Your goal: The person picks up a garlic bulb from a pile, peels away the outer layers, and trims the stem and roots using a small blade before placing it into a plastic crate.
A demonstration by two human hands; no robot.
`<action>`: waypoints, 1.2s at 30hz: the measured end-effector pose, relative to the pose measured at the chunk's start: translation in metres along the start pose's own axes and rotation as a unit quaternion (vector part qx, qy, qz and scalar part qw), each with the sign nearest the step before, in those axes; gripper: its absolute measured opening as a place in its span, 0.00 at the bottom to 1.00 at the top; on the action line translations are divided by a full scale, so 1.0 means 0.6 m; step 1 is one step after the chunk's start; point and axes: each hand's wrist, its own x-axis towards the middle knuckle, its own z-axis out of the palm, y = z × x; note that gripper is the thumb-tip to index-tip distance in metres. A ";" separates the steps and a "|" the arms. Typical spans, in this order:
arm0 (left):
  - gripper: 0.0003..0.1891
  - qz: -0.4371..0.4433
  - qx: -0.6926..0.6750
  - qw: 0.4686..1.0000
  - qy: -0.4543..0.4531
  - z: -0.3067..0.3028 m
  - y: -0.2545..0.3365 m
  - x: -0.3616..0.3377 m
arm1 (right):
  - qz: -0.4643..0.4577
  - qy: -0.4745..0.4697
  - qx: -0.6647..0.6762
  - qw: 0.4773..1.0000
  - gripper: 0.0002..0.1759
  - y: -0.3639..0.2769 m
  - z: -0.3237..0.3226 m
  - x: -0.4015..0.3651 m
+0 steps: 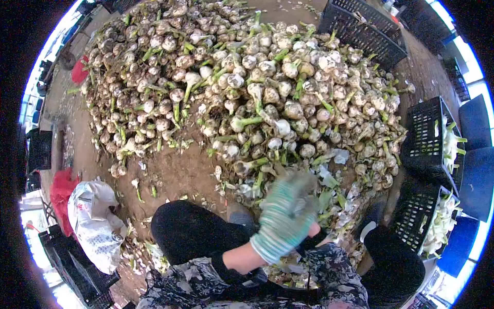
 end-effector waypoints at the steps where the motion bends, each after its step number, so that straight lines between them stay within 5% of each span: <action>1: 0.17 -0.006 0.092 0.990 -0.108 0.002 0.000 -0.012 | 0.000 0.012 -0.031 0.999 0.34 -0.011 0.006 -0.003; 6: 0.18 -0.003 0.079 0.990 -0.119 0.031 -0.015 -0.061 | -0.061 0.168 -0.063 0.982 0.37 -0.091 0.039 0.039; 7: 0.18 0.012 0.075 0.991 -0.113 0.032 -0.018 -0.056 | -0.061 0.165 -0.061 0.983 0.37 -0.101 0.049 0.053; 9: 0.19 0.008 0.049 0.990 -0.134 0.028 -0.025 -0.039 | -0.063 0.000 -0.181 0.981 0.42 -0.110 0.073 0.102; 11: 0.18 -0.043 0.057 0.986 -0.148 0.021 -0.014 -0.029 | -0.121 0.022 -0.204 0.971 0.43 -0.103 0.097 0.133; 13: 0.17 -0.034 0.076 0.987 -0.135 0.016 -0.015 -0.022 | -0.055 -0.054 -0.226 0.971 0.42 -0.110 0.107 0.169; 15: 0.16 -0.058 -0.016 0.993 -0.104 0.013 -0.024 -0.014 | -0.073 -0.015 -0.175 0.982 0.41 -0.090 0.115 0.171; 17: 0.15 0.037 -0.007 0.999 0.019 0.002 -0.024 0.010 | -0.078 0.015 0.138 0.987 0.40 -0.083 0.073 0.153; 18: 0.15 0.045 0.044 0.997 0.046 -0.001 -0.017 0.020 | -0.075 0.024 0.133 0.988 0.40 -0.074 0.041 0.129; 19: 0.16 0.053 0.091 0.992 0.072 -0.005 -0.009 0.028 | -0.011 0.069 0.377 0.923 0.38 -0.075 -0.012 0.083; 20: 0.17 -0.023 0.053 0.989 0.134 -0.022 -0.014 0.040 | 0.046 0.111 0.596 0.794 0.36 -0.075 -0.059 0.044; 21: 0.18 -0.099 0.013 0.977 0.190 -0.038 -0.024 0.050 | -0.040 0.247 0.375 0.893 0.37 -0.070 -0.103 0.029; 23: 0.21 -0.186 -0.183 0.955 0.142 -0.033 -0.045 0.061 | -0.132 0.341 0.281 0.887 0.39 -0.041 -0.146 -0.030; 24: 0.19 -0.192 -0.299 0.934 0.038 -0.035 -0.035 0.050 | -0.166 0.351 0.195 0.901 0.41 -0.041 -0.162 -0.057; 25: 0.18 -0.354 -0.404 0.843 -0.029 -0.031 -0.027 0.043 | -0.198 0.356 0.107 0.907 0.42 -0.050 -0.180 -0.083; 27: 0.17 -0.345 -0.493 0.789 -0.125 -0.011 -0.031 0.019 | -0.225 0.337 -0.065 0.912 0.46 -0.080 -0.204 -0.128; 30: 0.19 -0.307 -0.449 0.821 -0.170 -0.019 -0.020 0.007 | -0.250 0.330 -0.082 0.907 0.45 -0.077 -0.208 -0.173; 33: 0.19 -0.231 -0.490 0.824 -0.165 -0.017 0.023 0.013 | -0.231 0.410 0.024 0.882 0.40 -0.076 -0.210 -0.223; 35: 0.27 -0.117 -0.349 0.919 -0.145 -0.013 0.043 0.009 | -0.148 0.415 0.465 0.768 0.30 -0.057 -0.191 -0.235; 36: 0.31 -0.046 -0.327 0.933 -0.141 0.000 0.031 0.002 | -0.066 0.314 0.584 0.746 0.24 -0.033 -0.192 -0.230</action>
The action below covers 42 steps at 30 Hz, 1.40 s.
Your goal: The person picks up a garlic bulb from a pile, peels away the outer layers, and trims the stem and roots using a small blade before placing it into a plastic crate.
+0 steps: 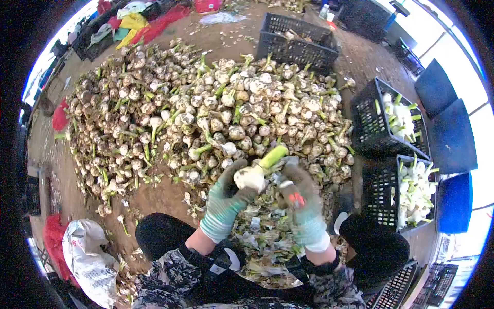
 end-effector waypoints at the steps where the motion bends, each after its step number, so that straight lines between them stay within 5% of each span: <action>1: 0.34 0.066 0.034 0.997 -0.019 0.006 -0.014 -0.001 | 0.079 0.002 0.129 0.988 0.21 0.008 0.003 0.008; 3: 0.39 0.114 0.163 0.979 -0.047 0.004 -0.032 -0.007 | -0.005 0.013 0.043 0.999 0.20 0.009 0.004 -0.007; 4: 0.38 0.127 0.199 0.970 -0.053 0.011 -0.022 -0.011 | 0.023 -0.007 -0.029 0.999 0.19 0.009 -0.010 -0.002; 9: 0.35 0.247 0.397 0.882 -0.063 0.025 -0.002 -0.012 | 0.000 -0.008 0.001 1.000 0.21 0.017 -0.011 0.007; 17: 0.32 0.188 0.311 0.928 -0.082 0.040 -0.028 -0.005 | -0.028 -0.054 0.045 0.997 0.23 0.038 -0.060 0.001; 19: 0.32 0.172 0.287 0.939 -0.084 0.045 -0.032 -0.004 | -0.140 -0.057 -0.035 0.988 0.24 0.045 -0.070 0.002; 23: 0.32 0.139 0.250 0.953 -0.097 0.048 -0.040 -0.003 | -0.058 -0.040 0.010 0.997 0.22 0.027 -0.073 -0.005; 26: 0.31 -0.030 0.009 0.997 -0.072 0.058 -0.030 -0.006 | -0.017 0.018 -0.009 1.000 0.17 0.022 -0.061 0.000; 28: 0.29 -0.112 -0.079 0.989 -0.061 0.050 -0.046 0.001 | -0.152 -0.001 -0.203 0.967 0.13 0.040 -0.067 0.004; 30: 0.25 -0.240 -0.193 0.950 -0.051 0.052 -0.043 0.005 | -0.075 0.004 -0.118 0.990 0.13 0.053 -0.084 0.003; 32: 0.24 -0.240 -0.154 0.958 -0.010 0.048 -0.066 0.014 | 0.031 0.029 0.032 0.999 0.13 0.068 -0.090 0.003; 35: 0.25 -0.268 -0.140 0.953 0.029 0.040 -0.093 0.020 | 0.039 0.018 -0.080 0.996 0.15 0.068 -0.091 0.004; 36: 0.26 -0.155 -0.010 0.988 0.023 0.045 -0.102 0.015 | -0.047 -0.042 -0.080 0.995 0.15 0.072 -0.096 0.003; 38: 0.33 0.002 0.145 0.989 0.002 0.053 -0.094 0.006 | 0.003 -0.033 0.017 0.999 0.16 0.042 -0.077 0.001; 39: 0.33 0.000 0.145 0.989 0.004 0.056 -0.077 0.001 | 0.057 -0.028 0.113 0.992 0.19 0.025 -0.061 -0.004; 41: 0.38 -0.037 0.034 0.999 -0.005 0.056 -0.035 -0.003 | 0.015 -0.004 0.035 0.999 0.19 0.008 -0.049 -0.017; 42: 0.37 -0.123 0.034 0.991 -0.041 0.044 -0.019 -0.003 | 0.001 -0.054 -0.046 0.997 0.19 -0.002 -0.058 -0.015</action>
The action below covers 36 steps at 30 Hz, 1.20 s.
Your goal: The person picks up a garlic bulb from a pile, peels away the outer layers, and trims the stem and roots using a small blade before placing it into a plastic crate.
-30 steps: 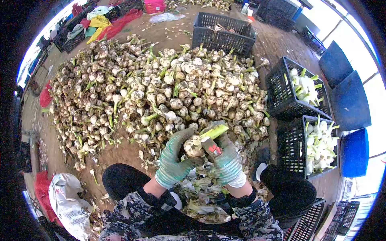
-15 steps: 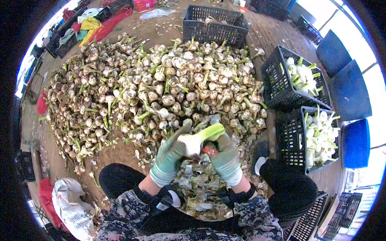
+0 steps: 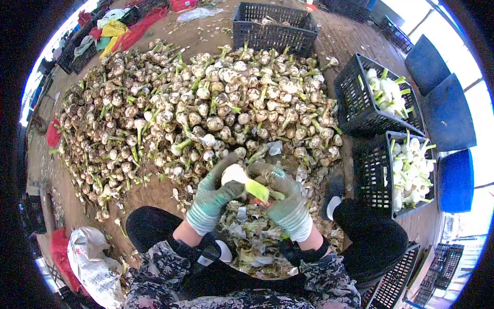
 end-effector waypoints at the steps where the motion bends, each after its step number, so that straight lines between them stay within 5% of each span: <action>1: 0.37 0.001 -0.001 1.000 -0.001 -0.009 0.008 -0.003 | -0.012 -0.050 -0.083 0.995 0.19 -0.006 -0.007 0.002; 2: 0.35 -0.040 -0.020 0.997 -0.065 -0.016 0.013 -0.006 | -0.027 -0.054 0.067 0.996 0.18 -0.002 -0.009 0.005; 4: 0.28 -0.100 -0.079 0.976 -0.178 -0.015 0.032 -0.012 | 0.007 -0.066 0.137 0.988 0.16 0.006 -0.040 0.010; 7: 0.25 -0.099 -0.054 0.991 -0.067 -0.009 -0.009 -0.001 | 0.175 0.018 0.369 0.913 0.13 0.000 -0.023 -0.008; 8: 0.22 0.056 0.031 0.998 -0.027 -0.029 -0.088 0.024 | 0.074 0.014 0.222 0.972 0.13 0.006 -0.008 -0.014; 9: 0.22 0.055 0.028 0.998 -0.021 -0.037 -0.102 0.030 | -0.026 0.006 0.067 0.997 0.14 0.011 0.002 -0.022; 10: 0.21 -0.061 -0.193 0.978 -0.054 -0.042 -0.096 0.038 | 0.050 -0.007 0.193 0.980 0.14 0.002 0.002 -0.020; 11: 0.20 -0.175 -0.399 0.896 -0.087 -0.047 -0.088 0.043 | 0.048 -0.003 0.197 0.979 0.14 -0.005 0.001 -0.017; 13: 0.25 -0.068 -0.102 0.992 0.029 -0.043 -0.042 0.016 | 0.020 0.099 0.204 0.974 0.13 -0.017 -0.007 -0.008; 15: 0.32 -0.096 -0.177 0.979 0.023 -0.017 -0.015 0.001 | 0.050 0.134 0.132 0.981 0.14 0.004 -0.035 0.001; 17: 0.37 -0.025 -0.072 0.996 -0.055 0.000 -0.019 -0.009 | -0.024 0.146 0.218 0.965 0.14 -0.007 -0.025 -0.001; 18: 0.39 0.036 -0.032 0.997 -0.064 0.017 -0.019 -0.012 | -0.035 0.128 0.007 0.991 0.13 -0.018 -0.016 -0.014; 20: 0.38 0.040 -0.022 0.998 -0.046 0.013 -0.032 -0.002 | -0.068 0.108 -0.123 0.984 0.13 -0.020 0.013 -0.025; 22: 0.37 0.037 -0.050 0.997 -0.053 0.001 -0.016 0.005 | -0.219 0.076 -0.355 0.906 0.14 -0.029 0.027 -0.026; 25: 0.36 0.000 -0.050 0.996 -0.074 0.000 0.018 -0.004 | -0.219 0.022 -0.327 0.919 0.17 -0.032 0.020 -0.040; 26: 0.36 -0.002 -0.051 0.996 -0.072 -0.006 0.019 -0.005 | -0.105 -0.027 -0.290 0.951 0.17 -0.053 0.019 -0.038; 27: 0.36 -0.029 -0.100 0.988 -0.114 -0.013 0.019 -0.006 | -0.103 -0.029 -0.290 0.951 0.17 -0.039 0.004 -0.043; 28: 0.36 -0.055 -0.150 0.975 -0.155 -0.020 0.017 -0.004 | 0.058 0.005 0.097 0.994 0.16 -0.010 -0.019 -0.048; 29: 0.35 -0.010 -0.137 0.964 -0.228 -0.030 -0.003 0.013 | 0.207 0.039 0.468 0.858 0.16 0.003 -0.026 -0.048; 30: 0.35 -0.042 -0.174 0.960 -0.213 -0.039 -0.017 0.013 | 0.164 0.046 0.364 0.916 0.14 0.014 -0.025 -0.047; 31: 0.34 -0.073 -0.211 0.955 -0.197 -0.037 -0.013 0.011 | 0.163 0.045 0.364 0.916 0.14 0.015 -0.024 -0.041; 33: 0.37 -0.089 -0.122 0.984 -0.089 0.000 0.026 -0.006 | 0.075 0.000 0.119 0.990 0.14 0.014 -0.020 -0.031; 34: 0.39 -0.035 -0.045 0.993 -0.108 -0.014 0.002 0.006 | 0.047 -0.041 -0.062 0.996 0.15 -0.033 -0.010 -0.034; 36: 0.39 0.037 -0.017 0.997 -0.070 -0.004 -0.004 0.002 | 0.036 -0.055 -0.043 0.997 0.16 -0.038 0.002 -0.037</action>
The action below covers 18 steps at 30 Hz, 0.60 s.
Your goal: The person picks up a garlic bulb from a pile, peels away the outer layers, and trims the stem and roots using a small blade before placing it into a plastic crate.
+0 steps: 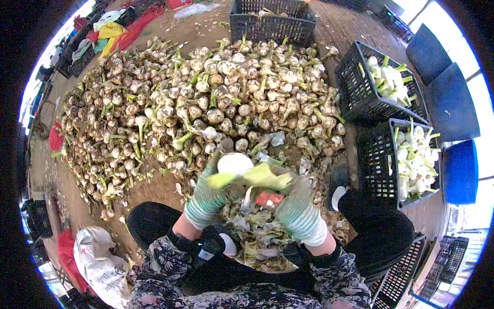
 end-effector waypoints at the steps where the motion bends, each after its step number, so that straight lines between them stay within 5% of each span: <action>1: 0.39 0.068 0.032 0.996 0.038 0.003 -0.004 -0.004 | -0.009 -0.016 0.018 1.000 0.16 -0.002 0.008 -0.002; 3: 0.38 0.100 0.107 0.989 0.037 -0.004 -0.001 -0.005 | -0.056 -0.007 -0.025 0.998 0.15 -0.019 0.017 -0.012; 5: 0.35 0.010 0.033 0.998 -0.058 -0.009 0.015 -0.009 | -0.035 0.006 0.025 0.999 0.22 -0.038 0.001 -0.003; 6: 0.36 -0.019 0.018 0.997 -0.066 -0.026 -0.007 0.000 | -0.157 0.034 0.020 0.987 0.22 -0.022 -0.015 0.016; 7: 0.36 -0.021 0.018 0.997 -0.067 -0.023 -0.005 0.000 | -0.052 0.113 0.189 0.974 0.21 0.014 -0.053 0.029; 8: 0.36 -0.037 0.003 0.995 -0.097 -0.015 -0.001 0.000 | -0.017 0.075 -0.064 0.995 0.20 0.031 -0.076 0.049; 9: 0.37 -0.051 -0.012 0.991 -0.126 -0.009 0.001 0.001 | 0.019 0.032 -0.314 0.949 0.20 0.043 -0.088 0.065; 11: 0.40 -0.085 -0.030 0.988 -0.127 -0.005 0.007 0.001 | 0.150 -0.155 -0.535 0.817 0.28 0.054 -0.062 0.072; 13: 0.44 -0.047 0.068 0.992 -0.098 -0.003 0.022 -0.004 | 0.138 -0.115 -0.547 0.817 0.31 0.019 -0.055 0.052; 14: 0.44 -0.048 0.067 0.992 -0.097 -0.003 0.021 -0.003 | 0.140 -0.116 -0.548 0.817 0.31 0.021 -0.058 0.049; 15: 0.45 -0.008 0.069 0.993 -0.097 -0.004 0.021 -0.002 | 0.057 -0.081 -0.295 0.950 0.33 0.023 -0.063 0.046; 16: 0.45 0.030 0.073 0.992 -0.098 -0.004 0.021 0.000 | -0.030 -0.037 -0.014 0.999 0.36 0.022 -0.064 0.043; 18: 0.46 0.070 0.079 0.989 -0.106 -0.001 0.016 0.004 | -0.080 -0.047 -0.064 0.994 0.36 0.019 -0.048 0.043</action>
